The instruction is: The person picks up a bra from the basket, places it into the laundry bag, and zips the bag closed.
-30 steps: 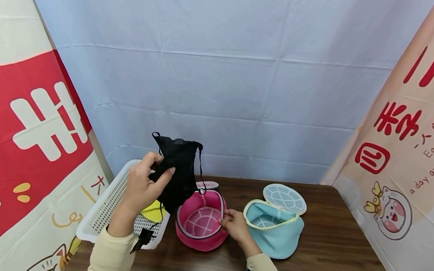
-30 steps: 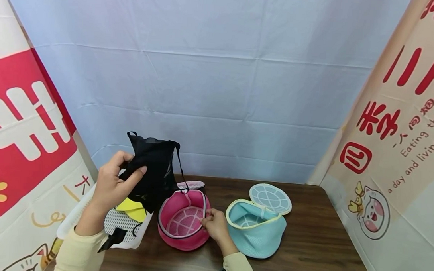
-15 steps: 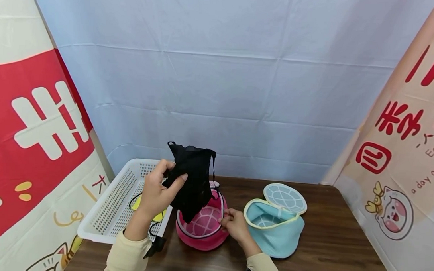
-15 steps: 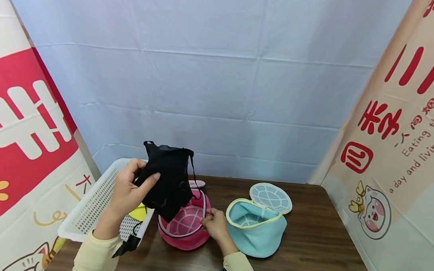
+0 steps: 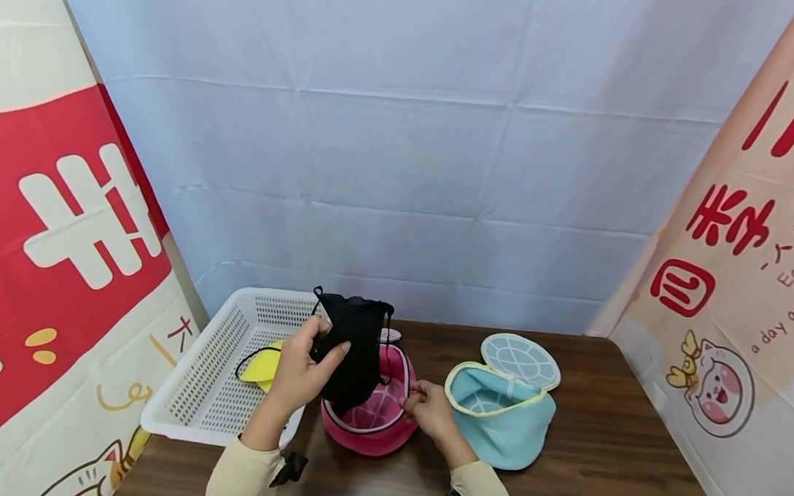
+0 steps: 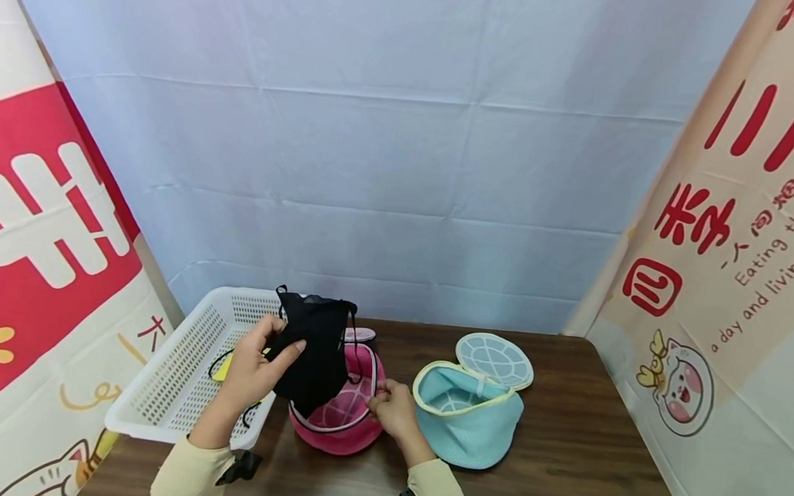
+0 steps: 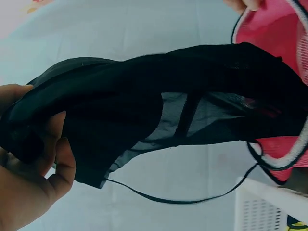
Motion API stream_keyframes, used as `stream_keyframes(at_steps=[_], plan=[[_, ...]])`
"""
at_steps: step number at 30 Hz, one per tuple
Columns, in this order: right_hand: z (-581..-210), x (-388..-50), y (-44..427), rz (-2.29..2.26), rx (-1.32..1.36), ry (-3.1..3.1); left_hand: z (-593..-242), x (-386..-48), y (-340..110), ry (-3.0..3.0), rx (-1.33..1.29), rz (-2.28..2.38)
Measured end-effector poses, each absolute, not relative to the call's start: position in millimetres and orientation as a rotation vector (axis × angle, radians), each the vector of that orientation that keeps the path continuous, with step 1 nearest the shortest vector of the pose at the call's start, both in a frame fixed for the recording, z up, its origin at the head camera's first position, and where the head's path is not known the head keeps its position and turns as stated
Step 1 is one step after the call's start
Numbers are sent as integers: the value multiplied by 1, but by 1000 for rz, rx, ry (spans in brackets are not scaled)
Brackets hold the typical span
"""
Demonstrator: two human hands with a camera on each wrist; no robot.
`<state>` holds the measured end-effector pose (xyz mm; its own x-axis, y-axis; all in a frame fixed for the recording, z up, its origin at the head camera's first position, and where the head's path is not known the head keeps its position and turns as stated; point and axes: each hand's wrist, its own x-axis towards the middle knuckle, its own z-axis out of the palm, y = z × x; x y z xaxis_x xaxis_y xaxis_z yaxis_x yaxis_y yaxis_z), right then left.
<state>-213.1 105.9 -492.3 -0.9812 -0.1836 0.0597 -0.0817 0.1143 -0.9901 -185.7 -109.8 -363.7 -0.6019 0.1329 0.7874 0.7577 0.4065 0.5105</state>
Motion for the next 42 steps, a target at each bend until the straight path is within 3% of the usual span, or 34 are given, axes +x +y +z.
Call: stream_keyframes(at_steps=[10,23,42], plan=[[-521,-229,107,-2010,-250,2278,-410,-209,-117,-2101,-743,-1198],[-489,-210,104,-2009,-268,2290,-434,-213,-112,-2294,-660,-1210],[-489,-211,106,-2018,-265,2270,-455,-218,-107,-2457,-506,-1206]])
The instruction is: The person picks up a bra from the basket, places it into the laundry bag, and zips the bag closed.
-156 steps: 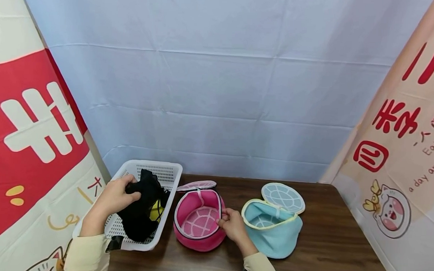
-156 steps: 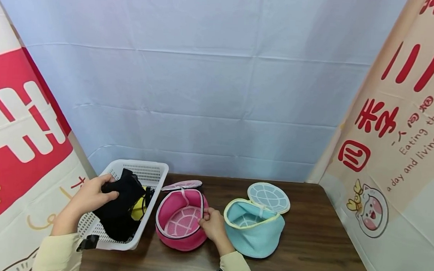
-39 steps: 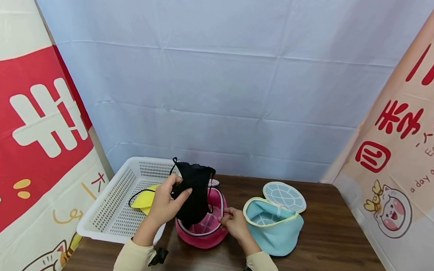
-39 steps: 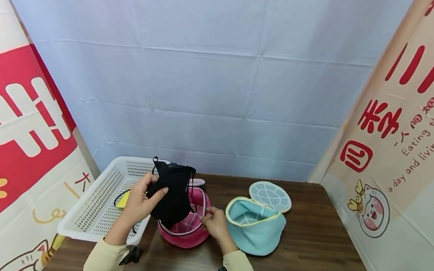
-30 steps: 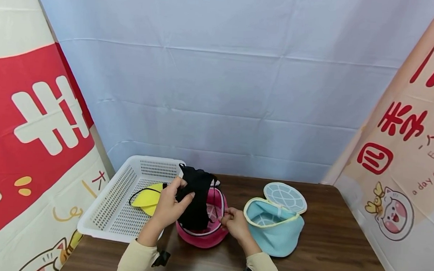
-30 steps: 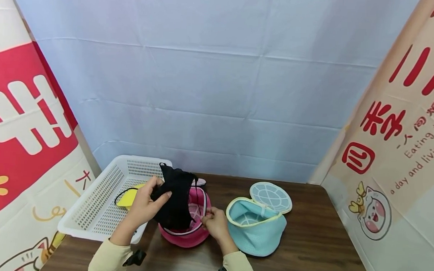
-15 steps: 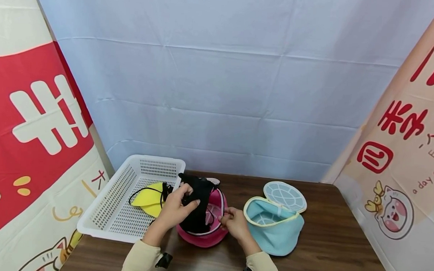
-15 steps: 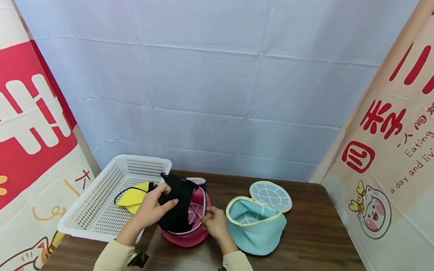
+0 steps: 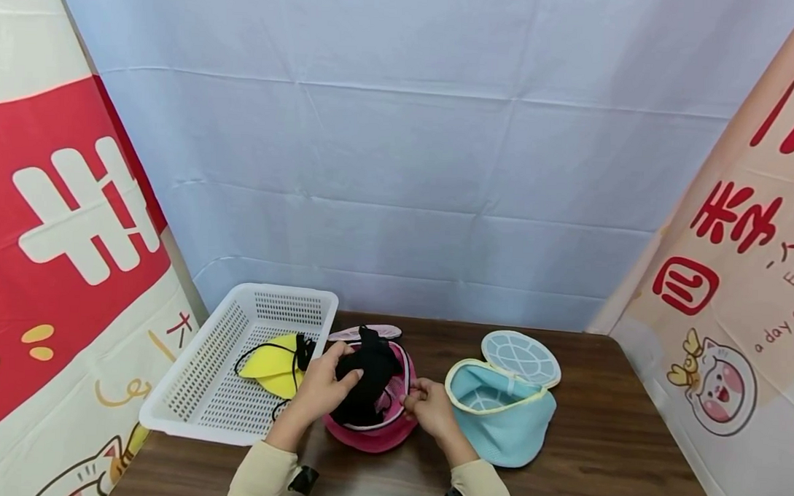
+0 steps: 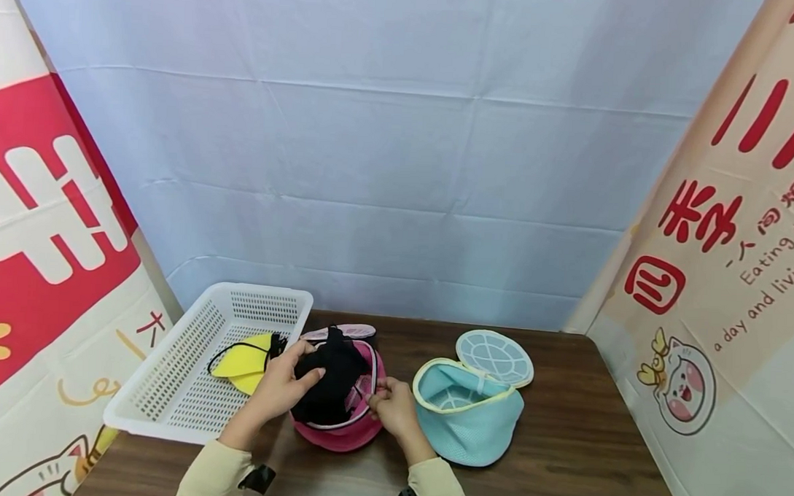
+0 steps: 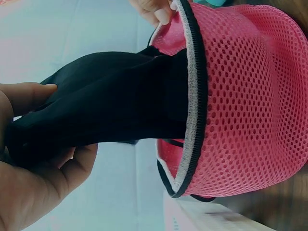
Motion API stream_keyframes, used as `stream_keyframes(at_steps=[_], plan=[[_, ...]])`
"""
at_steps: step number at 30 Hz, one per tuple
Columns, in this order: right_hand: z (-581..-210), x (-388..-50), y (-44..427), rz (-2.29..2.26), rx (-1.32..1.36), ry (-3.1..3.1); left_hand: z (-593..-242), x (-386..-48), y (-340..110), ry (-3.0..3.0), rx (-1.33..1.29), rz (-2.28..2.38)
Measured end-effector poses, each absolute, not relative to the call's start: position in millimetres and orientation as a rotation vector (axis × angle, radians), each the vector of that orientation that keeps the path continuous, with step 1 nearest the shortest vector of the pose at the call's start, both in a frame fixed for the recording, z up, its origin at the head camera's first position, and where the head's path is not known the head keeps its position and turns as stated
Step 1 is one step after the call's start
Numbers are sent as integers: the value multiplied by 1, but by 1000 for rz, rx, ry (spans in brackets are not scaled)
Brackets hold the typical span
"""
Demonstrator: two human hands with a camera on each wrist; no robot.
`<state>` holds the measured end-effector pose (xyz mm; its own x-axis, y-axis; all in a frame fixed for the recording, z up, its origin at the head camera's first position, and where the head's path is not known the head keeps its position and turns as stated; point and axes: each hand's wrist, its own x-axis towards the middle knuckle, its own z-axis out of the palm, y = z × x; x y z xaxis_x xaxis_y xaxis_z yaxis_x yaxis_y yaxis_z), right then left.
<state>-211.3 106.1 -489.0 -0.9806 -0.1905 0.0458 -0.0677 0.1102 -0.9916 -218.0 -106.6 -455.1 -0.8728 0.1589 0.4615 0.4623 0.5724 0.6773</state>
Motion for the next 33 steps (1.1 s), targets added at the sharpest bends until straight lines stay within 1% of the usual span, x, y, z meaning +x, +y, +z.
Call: stream_keyframes(at_steps=[14,21,33], plan=[[-489,-212,106,-2021,-259,2262,-462,-223,-108,-2561,-440,-1284],[-486,-212,106,-2035,-276,2253,-470,-230,-109,-2586,-489,-1281],[-487,-211,104,-2039,-301,2253,-477,-235,-103,-2648,-466,-1294]])
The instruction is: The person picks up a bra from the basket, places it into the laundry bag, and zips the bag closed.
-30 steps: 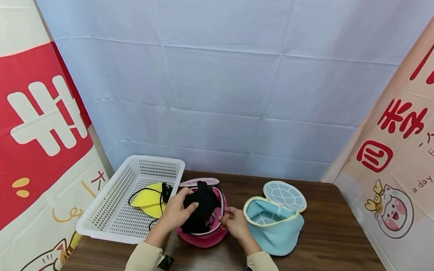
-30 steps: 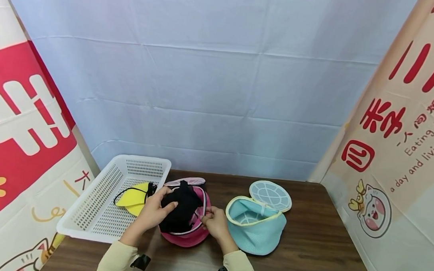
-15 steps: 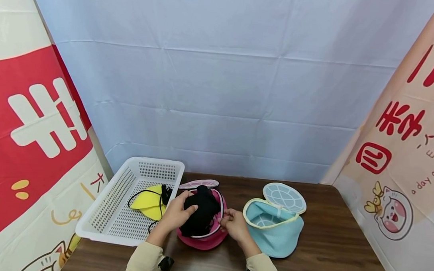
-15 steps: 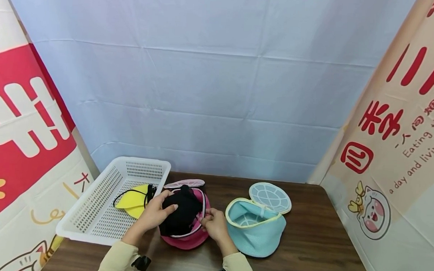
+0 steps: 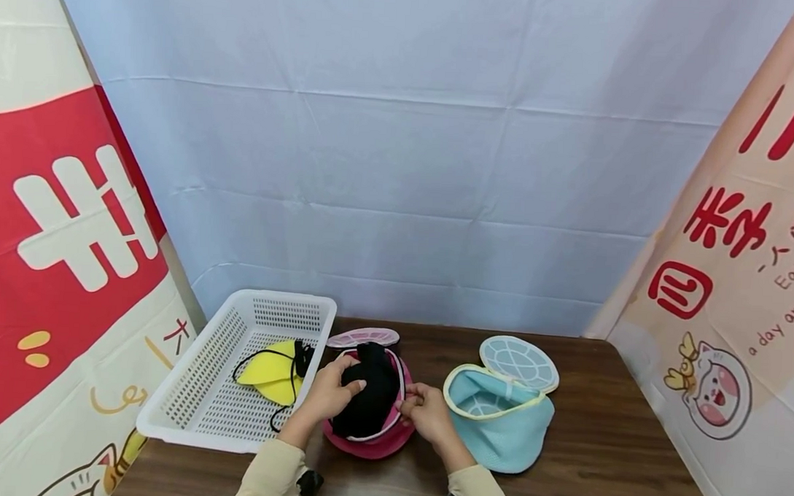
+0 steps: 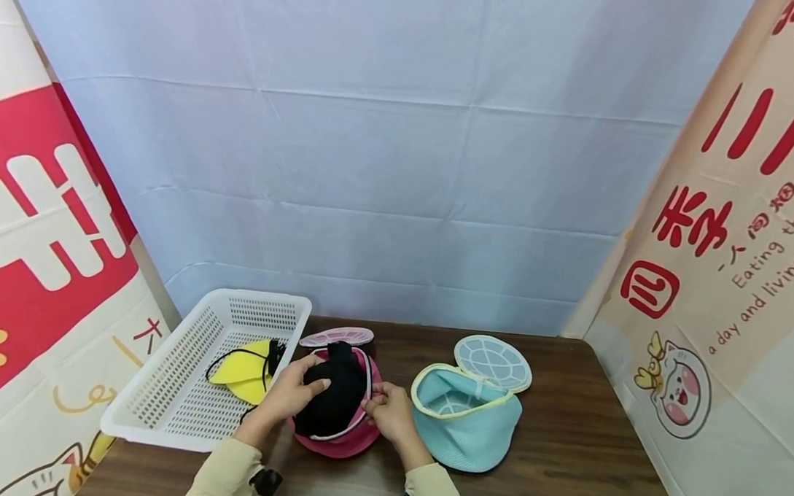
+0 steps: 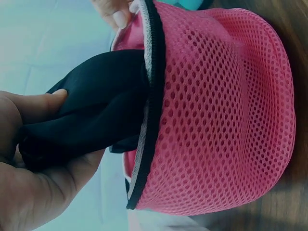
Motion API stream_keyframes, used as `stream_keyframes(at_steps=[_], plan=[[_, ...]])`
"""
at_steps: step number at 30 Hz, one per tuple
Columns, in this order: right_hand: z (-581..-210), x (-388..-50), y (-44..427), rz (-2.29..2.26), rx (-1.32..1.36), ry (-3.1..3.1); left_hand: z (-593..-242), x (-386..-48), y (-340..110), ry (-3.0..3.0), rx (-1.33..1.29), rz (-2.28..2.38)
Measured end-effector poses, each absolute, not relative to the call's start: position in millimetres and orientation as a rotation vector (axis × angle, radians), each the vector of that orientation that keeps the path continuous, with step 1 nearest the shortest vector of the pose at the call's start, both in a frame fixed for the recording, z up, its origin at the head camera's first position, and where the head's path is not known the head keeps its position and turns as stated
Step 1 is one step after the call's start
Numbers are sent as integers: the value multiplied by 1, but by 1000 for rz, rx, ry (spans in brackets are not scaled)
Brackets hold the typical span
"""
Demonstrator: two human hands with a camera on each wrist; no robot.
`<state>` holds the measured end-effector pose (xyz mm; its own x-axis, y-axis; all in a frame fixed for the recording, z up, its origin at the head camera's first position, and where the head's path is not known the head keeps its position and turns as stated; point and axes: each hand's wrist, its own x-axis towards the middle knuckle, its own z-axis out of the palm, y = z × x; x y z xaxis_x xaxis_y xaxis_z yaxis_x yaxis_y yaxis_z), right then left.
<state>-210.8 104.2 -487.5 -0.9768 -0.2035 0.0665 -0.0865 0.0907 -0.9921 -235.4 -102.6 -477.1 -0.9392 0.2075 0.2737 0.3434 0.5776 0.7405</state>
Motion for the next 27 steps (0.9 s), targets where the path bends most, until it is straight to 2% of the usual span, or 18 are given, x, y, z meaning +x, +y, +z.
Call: stream_keyframes(at_steps=[15,19,27], plan=[[-494,-215,106,-2052,-304,2254,-480,-240,-104,-2631,-629,-1673],[-494,-215,106,-2052,-296,2257,-468,-237,-106,-2645,-656,-1761],[-490,-212,107,-2058,-305,2266,-483,-248,-105,-2726,-584,-1588]])
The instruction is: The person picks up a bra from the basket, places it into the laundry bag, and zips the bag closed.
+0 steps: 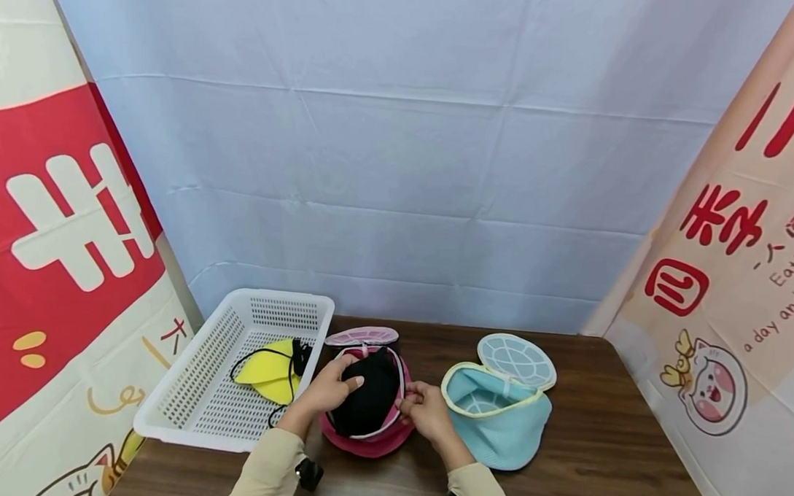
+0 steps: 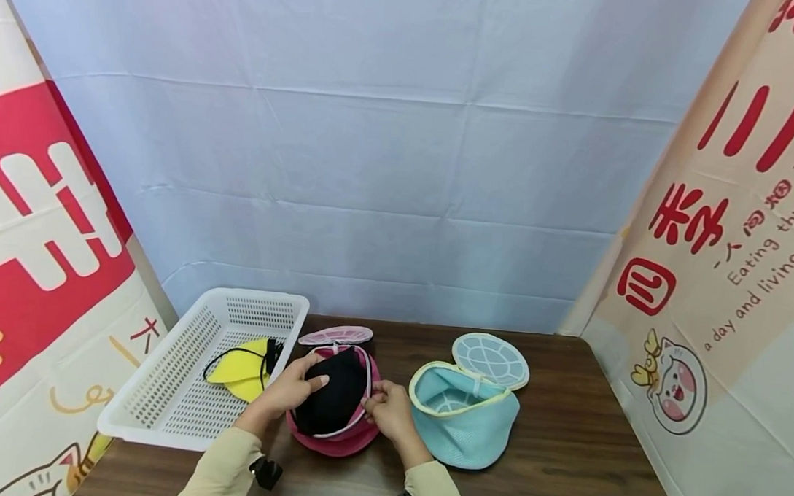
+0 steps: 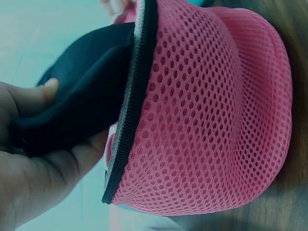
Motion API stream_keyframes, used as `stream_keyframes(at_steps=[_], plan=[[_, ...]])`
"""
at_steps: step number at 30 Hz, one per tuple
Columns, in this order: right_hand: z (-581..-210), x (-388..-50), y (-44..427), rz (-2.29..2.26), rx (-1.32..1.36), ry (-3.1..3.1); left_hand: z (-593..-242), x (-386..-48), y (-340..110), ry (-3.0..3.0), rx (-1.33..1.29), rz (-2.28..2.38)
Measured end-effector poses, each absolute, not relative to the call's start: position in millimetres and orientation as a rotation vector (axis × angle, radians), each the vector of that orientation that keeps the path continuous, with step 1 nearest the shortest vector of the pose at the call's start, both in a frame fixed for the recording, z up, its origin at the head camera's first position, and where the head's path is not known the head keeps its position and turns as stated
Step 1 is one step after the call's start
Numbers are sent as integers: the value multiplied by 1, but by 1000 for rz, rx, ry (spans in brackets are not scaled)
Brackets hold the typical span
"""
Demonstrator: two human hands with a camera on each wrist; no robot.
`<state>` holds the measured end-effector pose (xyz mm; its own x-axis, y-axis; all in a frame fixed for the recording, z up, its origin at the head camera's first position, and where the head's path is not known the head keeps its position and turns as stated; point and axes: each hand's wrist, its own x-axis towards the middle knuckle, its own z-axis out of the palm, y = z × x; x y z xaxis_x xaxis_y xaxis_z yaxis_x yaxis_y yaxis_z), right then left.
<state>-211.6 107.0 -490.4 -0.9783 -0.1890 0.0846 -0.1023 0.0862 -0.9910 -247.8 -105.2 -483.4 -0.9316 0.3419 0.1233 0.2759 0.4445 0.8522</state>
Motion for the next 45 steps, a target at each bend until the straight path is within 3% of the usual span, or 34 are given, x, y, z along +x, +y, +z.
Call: stream_keyframes(at_steps=[10,20,29,35,40,45], plan=[[-518,-225,109,-2040,-291,2252,-491,-254,-96,2637,637,1473],[-521,-227,107,-2049,-288,2265,-495,-265,-97,2671,593,1374],[-505,-219,106,-2067,-297,2235,-500,-271,-94,3016,695,948],[-485,-208,104,-2049,-309,2270,-500,-269,-84,3282,554,583],[-495,-215,104,-2055,-314,2264,-501,-268,-81,3438,454,296],[-515,-225,105,-2054,-296,2256,-498,-267,-83,3419,461,314]])
